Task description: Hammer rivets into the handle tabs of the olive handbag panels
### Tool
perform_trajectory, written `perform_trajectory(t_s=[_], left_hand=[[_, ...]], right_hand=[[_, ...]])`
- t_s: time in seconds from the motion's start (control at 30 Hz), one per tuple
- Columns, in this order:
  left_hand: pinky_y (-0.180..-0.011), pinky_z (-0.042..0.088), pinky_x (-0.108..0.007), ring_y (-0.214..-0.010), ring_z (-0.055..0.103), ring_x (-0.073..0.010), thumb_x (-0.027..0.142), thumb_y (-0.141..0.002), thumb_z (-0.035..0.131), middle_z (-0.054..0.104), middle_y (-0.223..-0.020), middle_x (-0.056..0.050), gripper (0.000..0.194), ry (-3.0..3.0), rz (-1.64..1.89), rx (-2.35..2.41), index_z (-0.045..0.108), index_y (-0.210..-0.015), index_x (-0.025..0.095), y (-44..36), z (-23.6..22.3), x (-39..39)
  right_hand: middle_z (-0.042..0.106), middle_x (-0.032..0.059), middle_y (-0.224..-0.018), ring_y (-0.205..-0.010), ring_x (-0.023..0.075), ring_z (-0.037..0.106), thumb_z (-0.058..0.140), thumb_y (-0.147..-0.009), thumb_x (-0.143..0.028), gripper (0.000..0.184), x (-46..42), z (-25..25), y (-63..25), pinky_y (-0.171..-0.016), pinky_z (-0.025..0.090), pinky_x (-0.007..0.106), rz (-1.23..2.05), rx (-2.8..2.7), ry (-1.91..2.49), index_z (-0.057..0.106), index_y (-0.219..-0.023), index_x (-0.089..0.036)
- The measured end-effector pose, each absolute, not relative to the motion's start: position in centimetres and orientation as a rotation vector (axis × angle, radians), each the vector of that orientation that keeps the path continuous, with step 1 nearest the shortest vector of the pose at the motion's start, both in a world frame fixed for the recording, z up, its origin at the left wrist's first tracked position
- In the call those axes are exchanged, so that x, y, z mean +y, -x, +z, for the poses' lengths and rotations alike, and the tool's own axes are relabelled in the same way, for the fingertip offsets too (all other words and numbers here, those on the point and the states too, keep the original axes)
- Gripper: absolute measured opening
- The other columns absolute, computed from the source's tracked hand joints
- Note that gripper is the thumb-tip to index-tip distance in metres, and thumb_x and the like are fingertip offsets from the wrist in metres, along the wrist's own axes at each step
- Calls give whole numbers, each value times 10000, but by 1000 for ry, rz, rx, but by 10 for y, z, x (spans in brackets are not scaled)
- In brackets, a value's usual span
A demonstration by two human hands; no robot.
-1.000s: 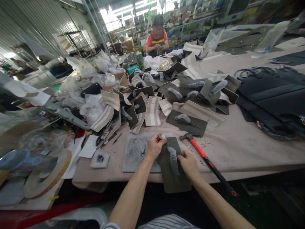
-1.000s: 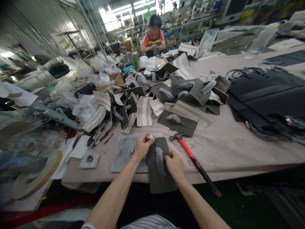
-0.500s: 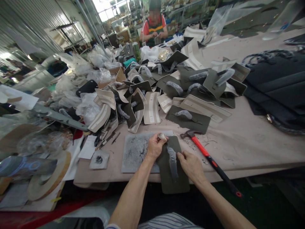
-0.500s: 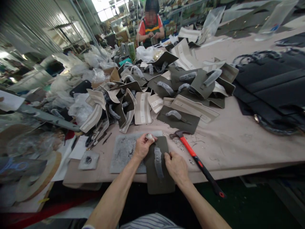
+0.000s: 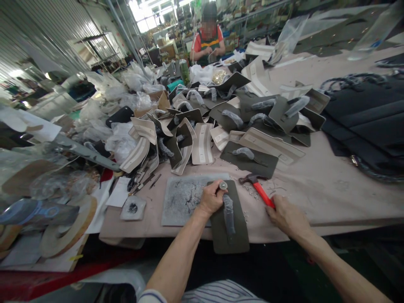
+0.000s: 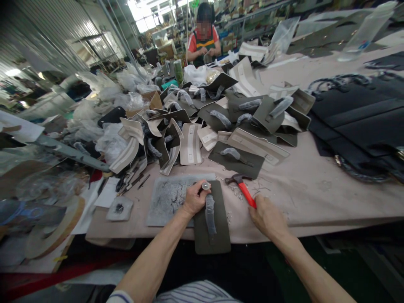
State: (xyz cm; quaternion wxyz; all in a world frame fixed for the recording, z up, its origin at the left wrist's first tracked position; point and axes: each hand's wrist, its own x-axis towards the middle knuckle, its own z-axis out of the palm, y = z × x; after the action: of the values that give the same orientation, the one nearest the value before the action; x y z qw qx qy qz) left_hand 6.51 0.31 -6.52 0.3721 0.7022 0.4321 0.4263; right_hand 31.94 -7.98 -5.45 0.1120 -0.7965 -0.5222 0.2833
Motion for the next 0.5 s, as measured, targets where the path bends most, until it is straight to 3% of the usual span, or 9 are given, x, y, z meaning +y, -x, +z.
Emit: perform_trajectory(t_s=[0.1,0.17,0.23,0.33,0.4,0.5], left_hand=[[-765,529,-275,-798,690,-184,133,-832,610,736,-856,-37,147,-1749,1098,1106,678,-951,184,-64,-66,6],[-762,522,-270,-797,678,-181,126,-823,608,730,-850,-35,129,-1732,1101,1096,675,-919,181,-63,-64,7],[-752,509,-262,-779,663,-172,122,-833,588,716,-824,-28,113,-1755,1088,1081,671,-882,182,-63,-62,7],[-740,494,-254,-762,645,-162,124,-848,567,696,-806,-21,120,-1795,1084,1074,669,-865,186,-63,-61,6],[-735,488,-255,-754,640,-161,126,-846,570,691,-799,-18,123,-1803,1088,1083,672,-880,187,-63,-63,5],[-699,477,-253,-711,623,-158,125,-831,586,678,-759,-9,107,-1792,1068,1138,671,-858,185,-63,-66,5]], right_hand=[[483,4,-628,-524,147,458,558,-787,-273,115,-77,-36,-310,-495,385,268,1506,-1079,2041,467,-746,-216],[440,-26,-596,-446,126,388,504,-825,-349,147,-77,-16,-298,-435,369,264,1634,-960,1900,454,-763,-226],[414,-41,-586,-407,120,345,421,-891,-467,254,-79,6,-285,-394,320,259,1495,-1002,1836,457,-800,-232],[460,-12,-581,-455,150,424,343,-936,-586,395,-78,31,-273,-440,306,270,885,-1362,1788,469,-809,-235],[491,13,-571,-472,164,443,351,-947,-568,387,-74,40,-270,-466,267,283,505,-1678,1771,466,-787,-235],[476,11,-513,-404,150,383,366,-957,-497,342,-66,58,-270,-457,166,294,369,-2063,1780,461,-757,-236]])
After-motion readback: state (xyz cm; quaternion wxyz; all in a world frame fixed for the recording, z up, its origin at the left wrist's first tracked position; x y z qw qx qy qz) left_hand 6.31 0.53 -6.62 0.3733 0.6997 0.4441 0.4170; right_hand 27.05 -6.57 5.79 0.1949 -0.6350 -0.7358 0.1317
